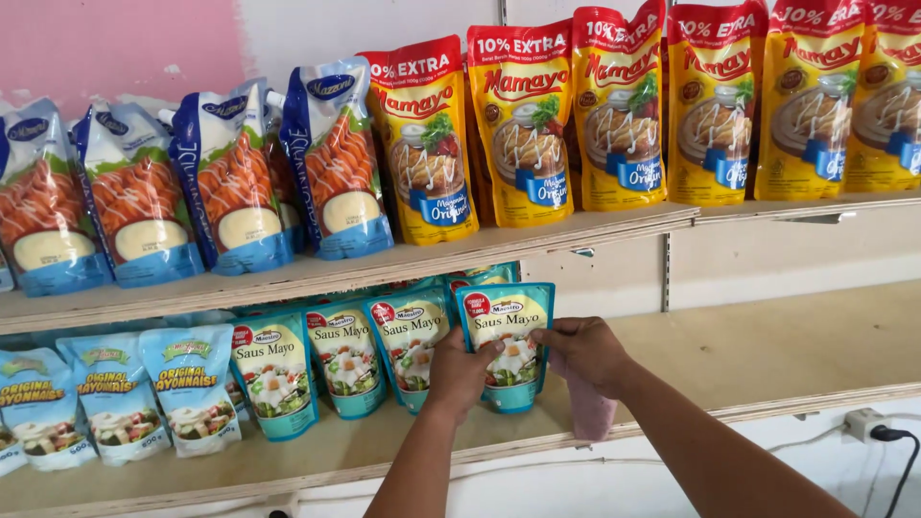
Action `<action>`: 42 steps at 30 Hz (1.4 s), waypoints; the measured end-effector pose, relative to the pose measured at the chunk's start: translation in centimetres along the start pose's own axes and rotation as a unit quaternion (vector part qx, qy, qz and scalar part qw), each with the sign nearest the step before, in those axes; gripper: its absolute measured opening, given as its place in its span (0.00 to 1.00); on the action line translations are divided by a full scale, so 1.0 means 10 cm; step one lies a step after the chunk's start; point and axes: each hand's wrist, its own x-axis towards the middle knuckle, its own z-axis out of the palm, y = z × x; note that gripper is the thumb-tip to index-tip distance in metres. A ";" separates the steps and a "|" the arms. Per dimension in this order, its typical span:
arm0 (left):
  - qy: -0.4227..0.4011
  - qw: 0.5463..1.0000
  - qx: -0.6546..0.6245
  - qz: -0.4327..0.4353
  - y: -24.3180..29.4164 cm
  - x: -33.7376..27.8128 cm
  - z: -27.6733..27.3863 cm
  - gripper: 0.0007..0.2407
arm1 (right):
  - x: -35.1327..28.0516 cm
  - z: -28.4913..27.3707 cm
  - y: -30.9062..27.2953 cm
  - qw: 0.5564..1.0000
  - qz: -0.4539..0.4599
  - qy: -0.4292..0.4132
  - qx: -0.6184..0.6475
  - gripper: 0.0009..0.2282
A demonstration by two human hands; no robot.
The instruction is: Wipe sauce pouches with a cloth and arrange them neatly on the shelf.
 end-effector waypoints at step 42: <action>0.021 0.896 0.419 -0.146 -0.09 -0.42 0.02 0.31 | -0.24 0.36 0.15 0.865 0.044 0.060 -0.496 0.20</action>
